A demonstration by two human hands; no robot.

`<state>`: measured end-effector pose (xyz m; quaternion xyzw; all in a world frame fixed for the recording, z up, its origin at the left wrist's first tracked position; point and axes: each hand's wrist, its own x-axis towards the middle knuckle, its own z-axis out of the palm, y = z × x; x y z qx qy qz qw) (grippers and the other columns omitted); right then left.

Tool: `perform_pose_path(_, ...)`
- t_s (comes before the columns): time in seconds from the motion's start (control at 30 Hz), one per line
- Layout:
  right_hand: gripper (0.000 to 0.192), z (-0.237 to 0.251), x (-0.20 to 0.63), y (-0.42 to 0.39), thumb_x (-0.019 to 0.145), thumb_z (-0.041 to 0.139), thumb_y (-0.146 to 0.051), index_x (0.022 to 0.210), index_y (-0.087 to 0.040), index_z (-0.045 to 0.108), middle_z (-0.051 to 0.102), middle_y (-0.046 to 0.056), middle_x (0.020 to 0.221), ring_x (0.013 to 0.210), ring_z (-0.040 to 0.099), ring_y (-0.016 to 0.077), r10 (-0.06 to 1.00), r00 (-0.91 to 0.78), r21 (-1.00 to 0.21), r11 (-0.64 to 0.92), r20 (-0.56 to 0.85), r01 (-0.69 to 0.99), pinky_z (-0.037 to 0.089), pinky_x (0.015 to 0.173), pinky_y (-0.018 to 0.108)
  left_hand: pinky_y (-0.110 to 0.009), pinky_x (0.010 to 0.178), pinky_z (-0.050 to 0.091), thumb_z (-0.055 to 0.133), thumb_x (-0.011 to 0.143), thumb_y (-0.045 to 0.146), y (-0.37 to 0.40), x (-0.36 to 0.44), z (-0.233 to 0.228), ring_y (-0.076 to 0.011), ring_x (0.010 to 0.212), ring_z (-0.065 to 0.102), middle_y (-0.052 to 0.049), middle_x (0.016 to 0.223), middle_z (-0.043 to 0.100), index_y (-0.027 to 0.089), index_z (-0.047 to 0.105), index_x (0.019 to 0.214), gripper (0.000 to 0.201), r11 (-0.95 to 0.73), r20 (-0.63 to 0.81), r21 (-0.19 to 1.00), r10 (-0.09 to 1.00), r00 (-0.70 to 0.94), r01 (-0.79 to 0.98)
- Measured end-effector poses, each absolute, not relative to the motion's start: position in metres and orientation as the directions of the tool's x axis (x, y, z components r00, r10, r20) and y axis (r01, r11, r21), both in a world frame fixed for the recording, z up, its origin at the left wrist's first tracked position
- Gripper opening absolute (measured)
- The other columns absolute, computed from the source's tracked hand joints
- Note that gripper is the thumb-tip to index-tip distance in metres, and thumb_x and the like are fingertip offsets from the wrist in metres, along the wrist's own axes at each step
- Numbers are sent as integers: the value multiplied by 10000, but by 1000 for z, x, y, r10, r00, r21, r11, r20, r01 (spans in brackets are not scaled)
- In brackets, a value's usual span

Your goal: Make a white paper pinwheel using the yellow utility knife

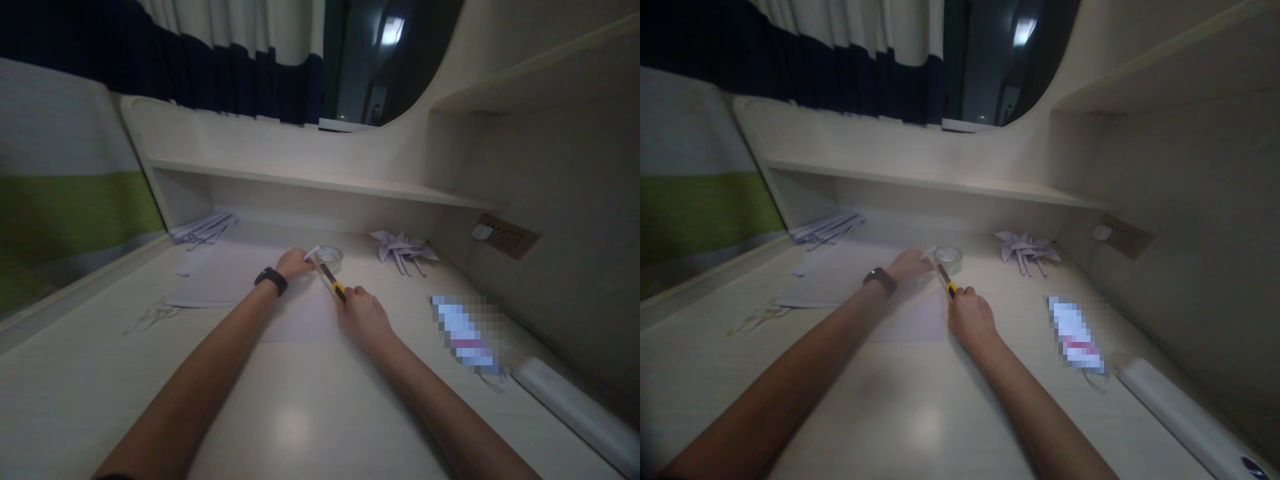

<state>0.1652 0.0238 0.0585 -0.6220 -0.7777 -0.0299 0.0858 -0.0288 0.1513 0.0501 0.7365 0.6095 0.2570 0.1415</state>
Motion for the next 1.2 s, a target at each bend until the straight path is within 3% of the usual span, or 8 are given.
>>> perform_pose_path(0.47, 176, 59, 168, 25, 888, 439, -288, 1027, -186, 468, 576, 81, 962, 751, 605, 213, 942, -160, -80, 191, 294, 978, 382, 599, 285, -275, 571, 411, 683, 673, 391, 150, -32, 53, -210, 643, 623, -117, 697, 682, 114, 717, 759, 292, -141, 235, 528, 972, 16, 837)
perform_pose_path(0.63, 175, 64, 176, 27, 925, 403, -295, 1068, -194, 417, 599, 69, 941, 751, 605, 197, 928, -153, -118, 203, 339, 972, 355, 599, 270, -263, 646, 434, 676, 682, 336, 149, -30, 58, -204, 762, 642, -80, 834, 709, 177, 715, 931, 298, -178, 293, 530, 956, 18, 829)
perform_pose_path(0.8, 215, 74, 187, 26, 946, 342, -270, 1136, -198, 410, 638, 66, 888, 740, 624, 206, 948, -121, -77, 150, 295, 986, 350, 590, 277, -265, 722, 437, 689, 691, 353, 148, -25, 60, -205, 854, 638, -57, 936, 714, 216, 705, 1007, 345, -283, 365, 521, 927, 89, 806)
perform_pose_path(1.03, 377, 87, 189, 11, 894, 389, -481, 1169, -234, 460, 600, 84, 974, 757, 632, 247, 965, -96, 28, 92, 244, 995, 405, 615, 312, -261, 647, 416, 613, 779, 364, 151, -20, 56, -203, 762, 634, -82, 825, 717, 176, 733, 871, 241, -327, 417, 436, 899, 133, 838)
perform_pose_path(1.2, 398, 92, 192, 6, 908, 344, -480, 1177, -214, 468, 574, 101, 982, 779, 627, 249, 971, -99, 44, 92, 216, 995, 431, 639, 329, -255, 622, 402, 559, 821, 414, 152, -19, 57, -195, 729, 631, -75, 791, 714, 184, 731, 887, 295, -351, 413, 413, 895, 170, 840)
